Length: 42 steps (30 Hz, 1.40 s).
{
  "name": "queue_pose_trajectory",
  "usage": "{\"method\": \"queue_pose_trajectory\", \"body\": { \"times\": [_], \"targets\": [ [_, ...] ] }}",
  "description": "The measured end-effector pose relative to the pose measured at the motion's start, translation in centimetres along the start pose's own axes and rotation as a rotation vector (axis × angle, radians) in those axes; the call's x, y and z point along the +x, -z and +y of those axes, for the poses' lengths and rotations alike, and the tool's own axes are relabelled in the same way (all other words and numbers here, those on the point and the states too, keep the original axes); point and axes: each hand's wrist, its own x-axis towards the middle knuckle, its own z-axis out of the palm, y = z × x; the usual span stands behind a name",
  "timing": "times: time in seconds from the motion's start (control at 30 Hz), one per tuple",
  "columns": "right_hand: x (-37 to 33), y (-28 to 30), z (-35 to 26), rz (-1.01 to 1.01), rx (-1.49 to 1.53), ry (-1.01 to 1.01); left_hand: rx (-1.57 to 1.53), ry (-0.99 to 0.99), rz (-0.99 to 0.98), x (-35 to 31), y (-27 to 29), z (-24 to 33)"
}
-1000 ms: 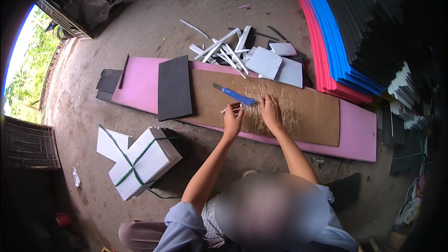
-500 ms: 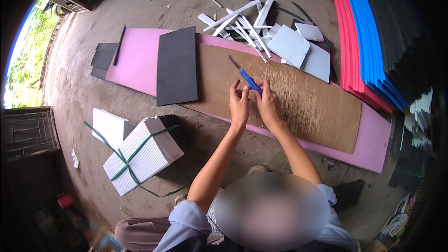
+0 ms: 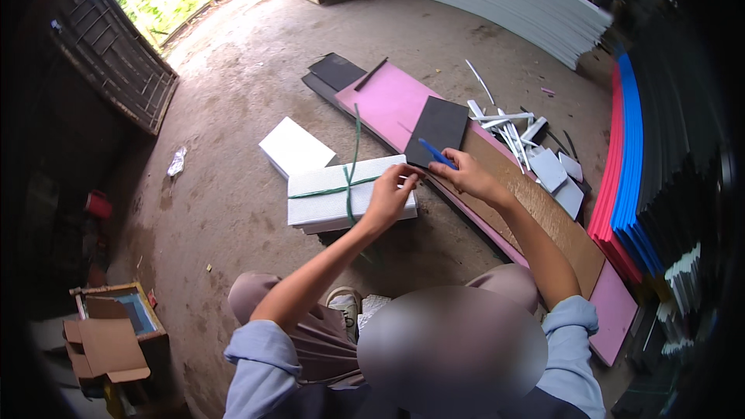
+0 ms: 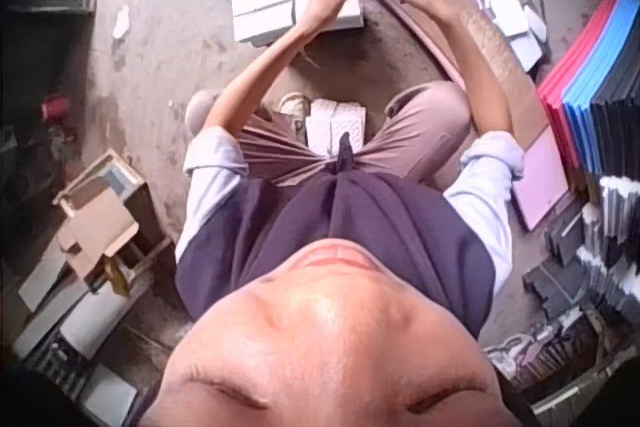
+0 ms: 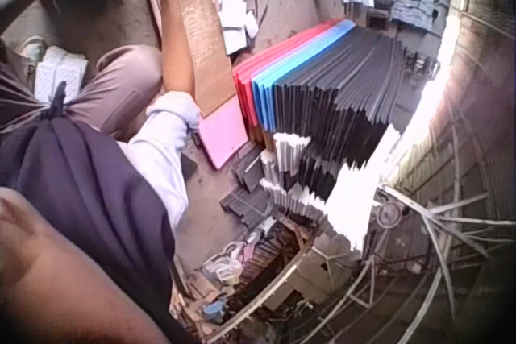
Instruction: The person sits on the floor and stacks black and white foam sheets, then wraps and ties them with green plastic strapping. The person uses a utility knife to cut the straps and places the finished bundles on a nearby stack. The person also handles a large pink foam sheet, aligning it with a wooden frame.
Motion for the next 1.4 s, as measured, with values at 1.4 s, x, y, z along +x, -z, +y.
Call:
{"method": "queue_pose_trajectory", "body": {
  "times": [1.4],
  "targets": [
    [-0.7,-20.4,2.8,0.302,0.841,-0.220,0.499,0.410,0.246,-4.2,10.0,-10.2]
  ]
}}
